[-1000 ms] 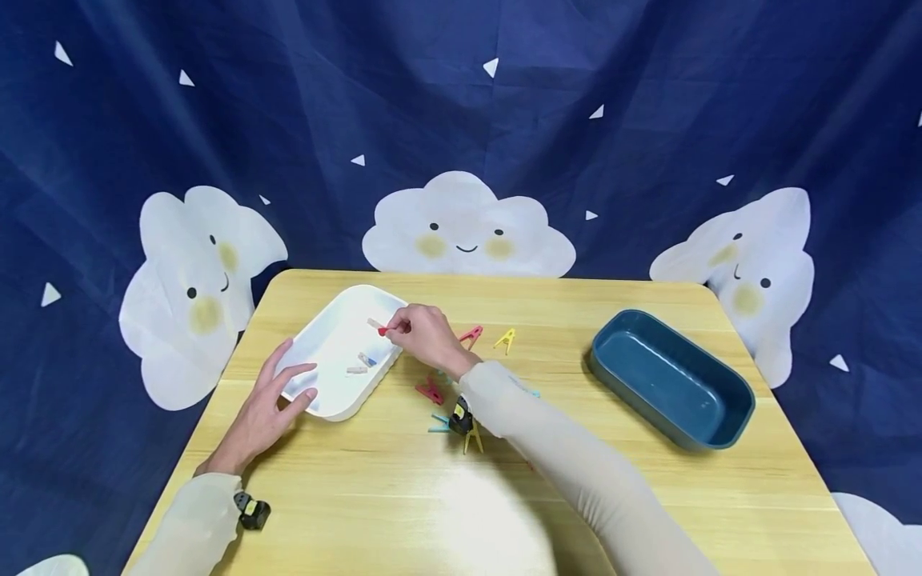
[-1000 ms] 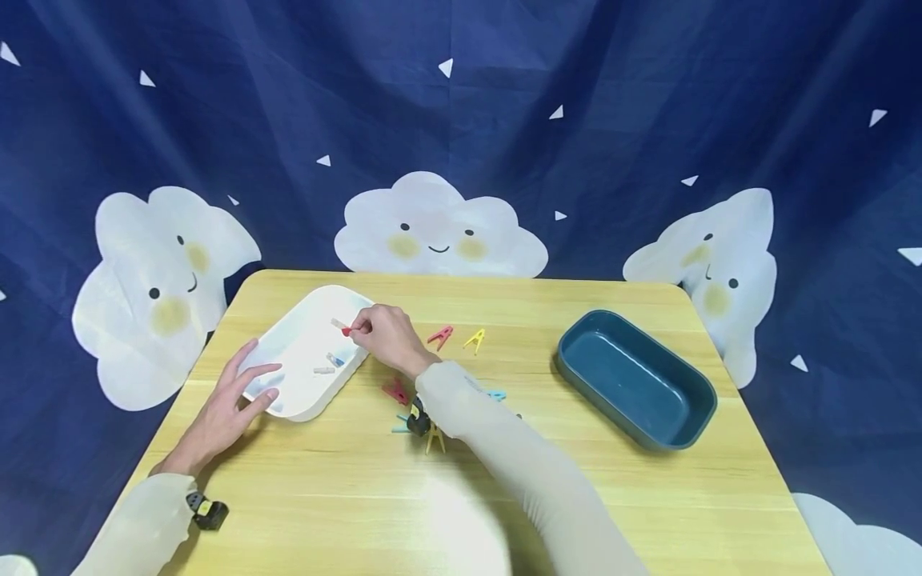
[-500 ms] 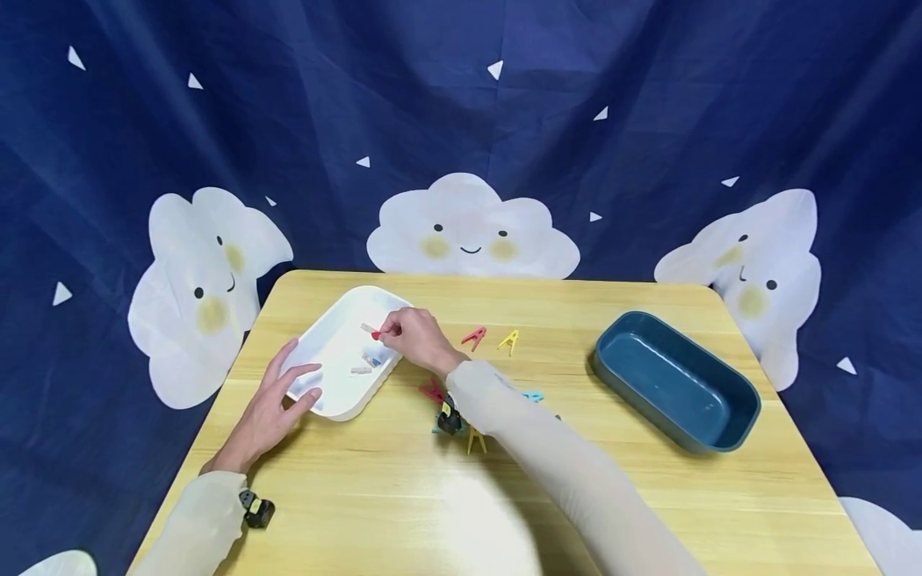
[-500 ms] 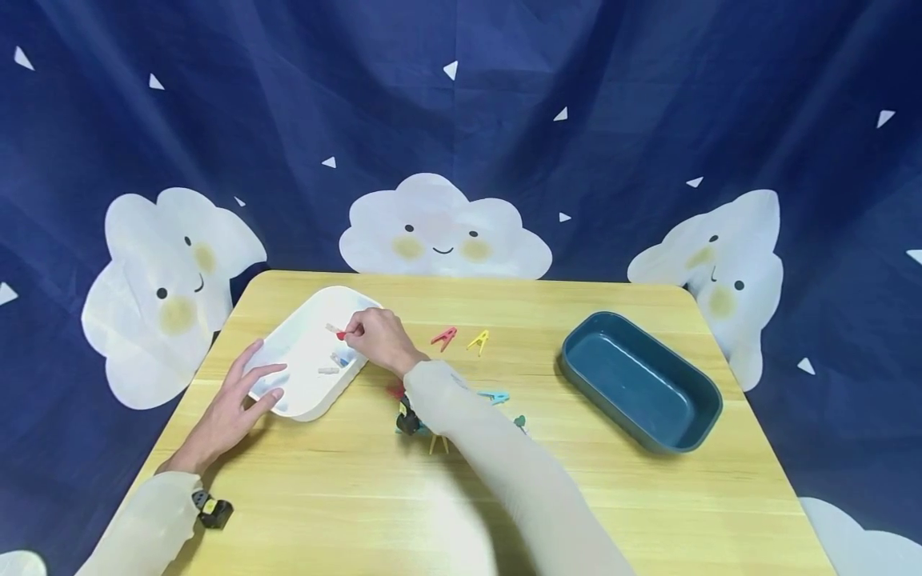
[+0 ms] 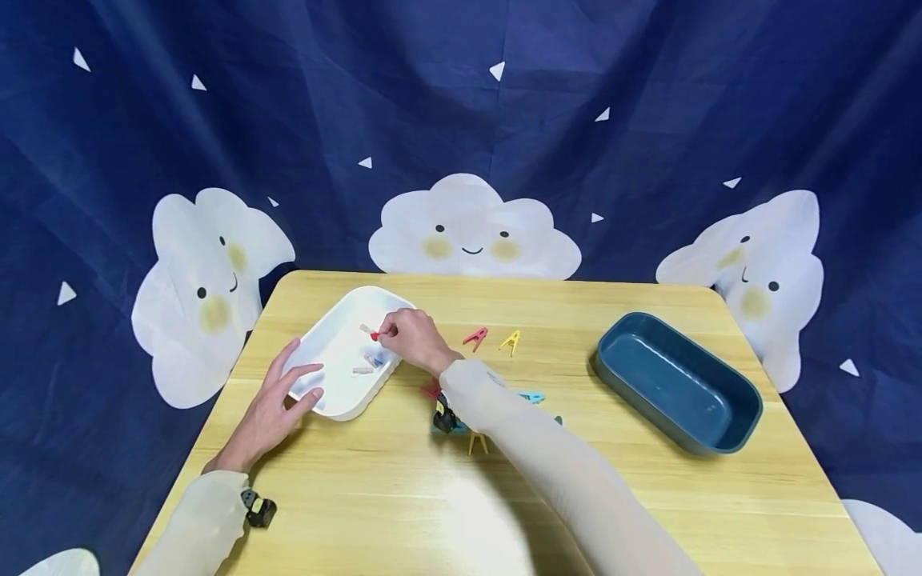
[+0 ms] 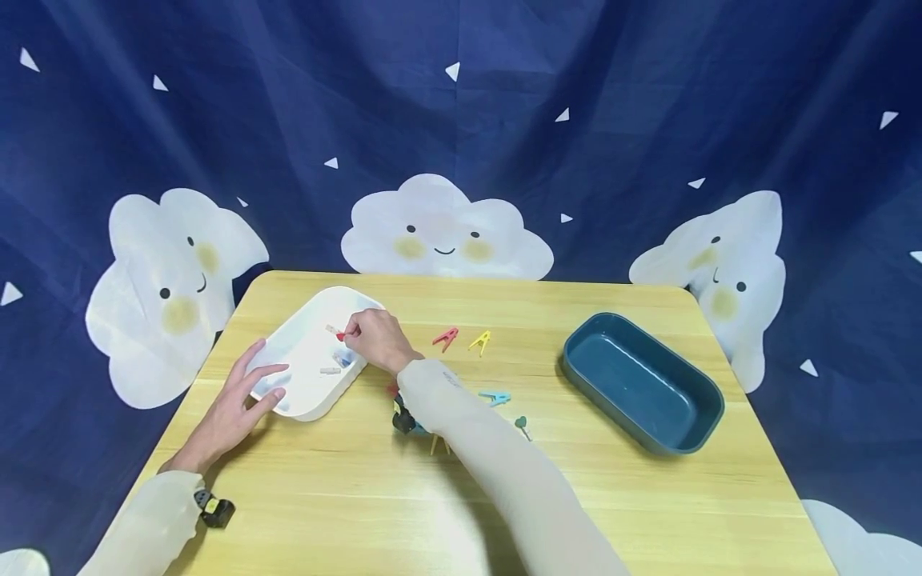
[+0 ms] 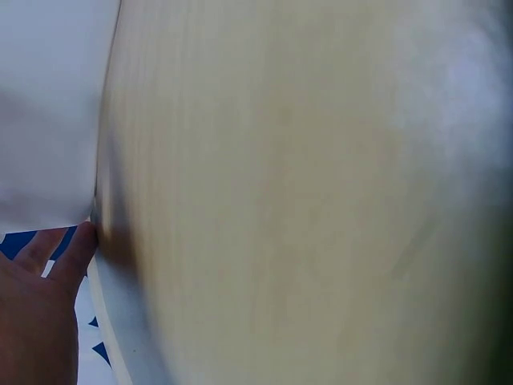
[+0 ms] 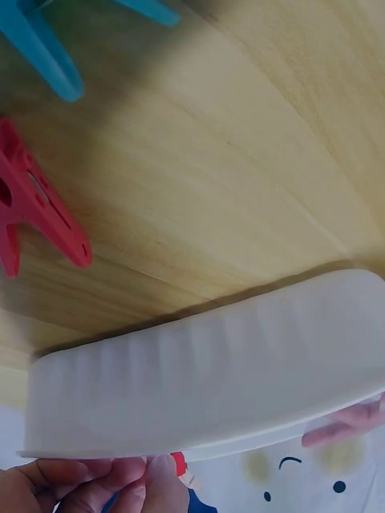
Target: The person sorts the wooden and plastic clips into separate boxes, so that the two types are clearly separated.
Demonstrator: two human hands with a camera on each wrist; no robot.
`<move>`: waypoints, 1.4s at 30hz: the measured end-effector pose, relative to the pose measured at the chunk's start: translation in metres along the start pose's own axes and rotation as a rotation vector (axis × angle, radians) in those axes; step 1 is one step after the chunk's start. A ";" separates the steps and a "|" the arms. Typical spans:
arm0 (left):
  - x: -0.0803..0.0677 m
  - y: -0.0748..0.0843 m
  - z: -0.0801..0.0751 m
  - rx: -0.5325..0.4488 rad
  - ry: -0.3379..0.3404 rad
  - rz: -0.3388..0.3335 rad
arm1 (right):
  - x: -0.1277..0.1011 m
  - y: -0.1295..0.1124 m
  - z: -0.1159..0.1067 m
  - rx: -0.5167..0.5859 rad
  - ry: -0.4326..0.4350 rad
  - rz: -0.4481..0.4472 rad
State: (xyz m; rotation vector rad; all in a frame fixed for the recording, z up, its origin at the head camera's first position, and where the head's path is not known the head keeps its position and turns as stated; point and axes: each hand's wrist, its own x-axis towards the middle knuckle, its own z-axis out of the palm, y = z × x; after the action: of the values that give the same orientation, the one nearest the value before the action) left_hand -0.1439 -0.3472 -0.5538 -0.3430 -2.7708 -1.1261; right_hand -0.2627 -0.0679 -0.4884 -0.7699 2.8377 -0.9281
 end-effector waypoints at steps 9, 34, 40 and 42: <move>0.000 -0.001 0.001 0.001 0.002 -0.006 | 0.003 -0.009 0.001 -0.150 -0.031 0.012; -0.001 -0.001 0.001 -0.001 -0.003 -0.009 | -0.007 0.002 -0.009 -0.011 0.014 -0.030; 0.000 -0.002 0.001 0.002 -0.002 -0.010 | -0.015 0.009 -0.016 0.039 0.048 -0.051; 0.000 -0.002 0.001 0.002 -0.002 -0.011 | -0.019 0.012 -0.018 0.054 0.058 -0.048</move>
State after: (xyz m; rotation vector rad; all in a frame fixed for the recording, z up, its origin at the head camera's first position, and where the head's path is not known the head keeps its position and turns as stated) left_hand -0.1441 -0.3478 -0.5564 -0.3300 -2.7790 -1.1256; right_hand -0.2549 -0.0409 -0.4818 -0.8213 2.8414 -1.0464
